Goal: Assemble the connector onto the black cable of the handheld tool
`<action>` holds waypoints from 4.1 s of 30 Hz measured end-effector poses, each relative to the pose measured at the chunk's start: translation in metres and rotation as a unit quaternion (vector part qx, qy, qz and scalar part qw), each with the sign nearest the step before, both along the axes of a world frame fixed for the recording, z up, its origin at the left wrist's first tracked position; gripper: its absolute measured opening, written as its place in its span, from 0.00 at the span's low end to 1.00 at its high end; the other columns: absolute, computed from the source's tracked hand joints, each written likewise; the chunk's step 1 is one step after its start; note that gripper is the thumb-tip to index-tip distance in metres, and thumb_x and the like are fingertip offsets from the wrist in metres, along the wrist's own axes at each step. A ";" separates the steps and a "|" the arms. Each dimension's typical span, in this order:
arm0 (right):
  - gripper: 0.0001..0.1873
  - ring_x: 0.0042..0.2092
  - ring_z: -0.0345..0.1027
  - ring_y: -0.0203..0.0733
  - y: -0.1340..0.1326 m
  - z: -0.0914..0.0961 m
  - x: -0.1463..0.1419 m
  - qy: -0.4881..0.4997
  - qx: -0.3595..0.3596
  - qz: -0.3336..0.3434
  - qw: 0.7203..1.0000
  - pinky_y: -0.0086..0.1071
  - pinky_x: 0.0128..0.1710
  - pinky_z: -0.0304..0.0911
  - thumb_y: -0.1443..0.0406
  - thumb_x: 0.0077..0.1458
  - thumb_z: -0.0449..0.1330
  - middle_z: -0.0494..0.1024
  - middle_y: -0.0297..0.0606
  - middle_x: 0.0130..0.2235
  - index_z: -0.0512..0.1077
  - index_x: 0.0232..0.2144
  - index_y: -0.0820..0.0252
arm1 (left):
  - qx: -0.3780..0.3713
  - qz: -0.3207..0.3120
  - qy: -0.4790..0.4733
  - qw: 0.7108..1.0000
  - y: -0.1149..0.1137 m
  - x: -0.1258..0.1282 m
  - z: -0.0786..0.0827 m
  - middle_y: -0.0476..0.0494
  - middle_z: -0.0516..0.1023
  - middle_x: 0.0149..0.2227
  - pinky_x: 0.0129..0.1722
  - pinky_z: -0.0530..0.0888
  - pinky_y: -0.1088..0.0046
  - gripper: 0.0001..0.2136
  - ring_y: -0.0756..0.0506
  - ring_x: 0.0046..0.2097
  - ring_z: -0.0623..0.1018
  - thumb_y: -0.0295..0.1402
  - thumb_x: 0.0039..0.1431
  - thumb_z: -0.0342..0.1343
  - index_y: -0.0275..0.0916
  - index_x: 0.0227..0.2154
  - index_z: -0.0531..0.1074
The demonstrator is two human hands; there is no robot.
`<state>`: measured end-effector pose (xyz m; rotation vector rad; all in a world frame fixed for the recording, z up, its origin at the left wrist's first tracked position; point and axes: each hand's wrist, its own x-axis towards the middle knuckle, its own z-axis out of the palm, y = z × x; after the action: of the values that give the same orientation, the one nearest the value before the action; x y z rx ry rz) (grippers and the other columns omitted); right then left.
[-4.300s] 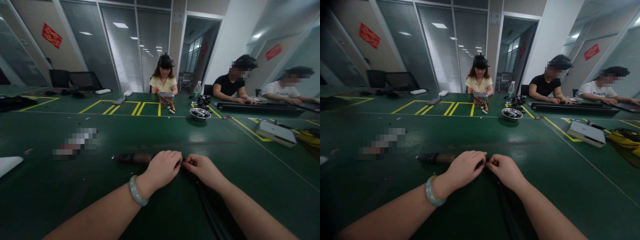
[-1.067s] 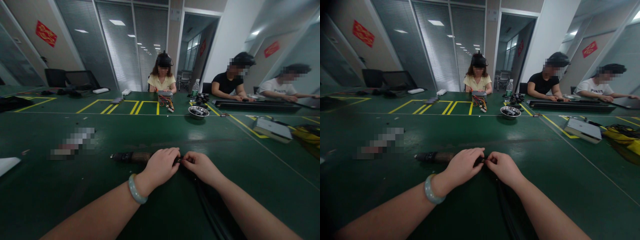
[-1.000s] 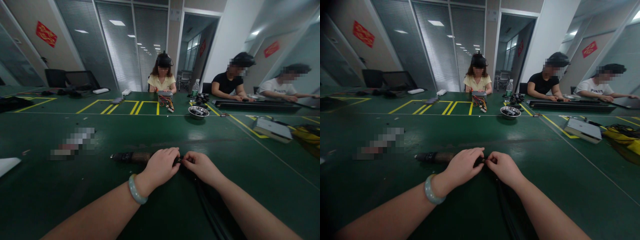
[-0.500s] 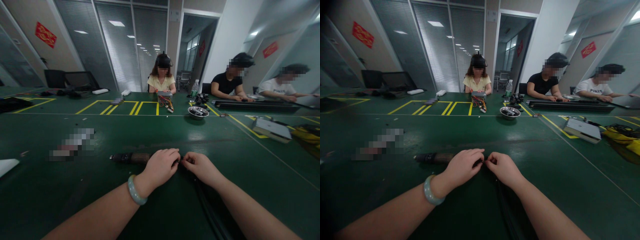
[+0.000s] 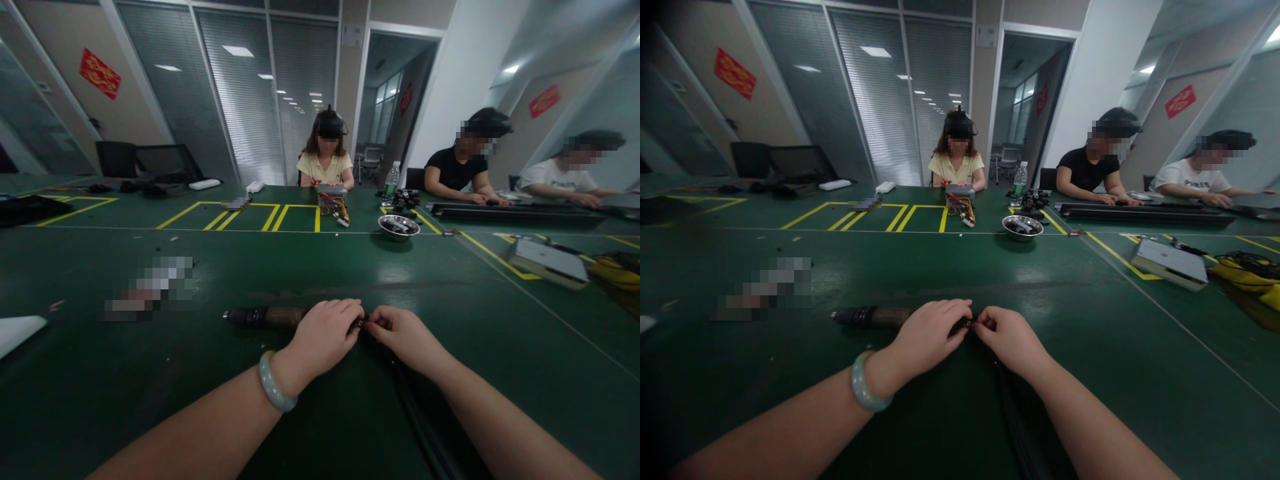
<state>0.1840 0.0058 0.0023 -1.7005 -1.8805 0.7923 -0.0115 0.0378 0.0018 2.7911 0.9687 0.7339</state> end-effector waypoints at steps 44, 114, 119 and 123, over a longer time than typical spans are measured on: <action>0.10 0.27 0.67 0.36 0.000 0.001 0.000 -0.003 0.000 0.001 1.000 0.27 0.25 0.54 0.59 0.56 0.57 0.76 0.32 0.27 0.74 0.30 0.58 | 0.002 0.002 0.007 1.000 -0.001 0.000 -0.001 0.44 0.72 0.52 0.51 0.70 0.59 0.05 0.42 0.51 0.73 0.29 0.60 0.54 0.40 0.38 0.68; 0.10 0.26 0.68 0.36 0.001 -0.002 0.001 0.005 -0.005 -0.001 1.000 0.27 0.26 0.55 0.59 0.56 0.57 0.76 0.31 0.26 0.73 0.30 0.57 | -0.023 0.036 0.004 0.999 -0.004 0.000 0.002 0.45 0.74 0.42 0.47 0.71 0.61 0.11 0.43 0.45 0.74 0.32 0.59 0.55 0.40 0.44 0.65; 0.10 0.27 0.68 0.36 0.001 -0.002 0.002 0.005 -0.001 0.000 1.000 0.27 0.25 0.54 0.59 0.56 0.57 0.77 0.31 0.26 0.73 0.30 0.57 | -0.012 0.010 0.015 1.000 -0.001 0.001 0.000 0.45 0.75 0.43 0.49 0.70 0.60 0.06 0.43 0.45 0.74 0.31 0.58 0.55 0.40 0.38 0.67; 0.10 0.27 0.68 0.36 0.001 -0.001 0.002 -0.002 0.001 0.004 1.000 0.27 0.25 0.54 0.59 0.56 0.57 0.77 0.32 0.26 0.74 0.30 0.58 | -0.011 0.011 0.014 1.000 -0.001 0.001 0.000 0.46 0.74 0.42 0.48 0.70 0.60 0.08 0.43 0.45 0.74 0.31 0.58 0.56 0.40 0.40 0.67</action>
<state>0.1856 0.0064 0.0018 -1.6959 -1.8911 0.7890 -0.0106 0.0365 0.0015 2.7831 1.0079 0.6840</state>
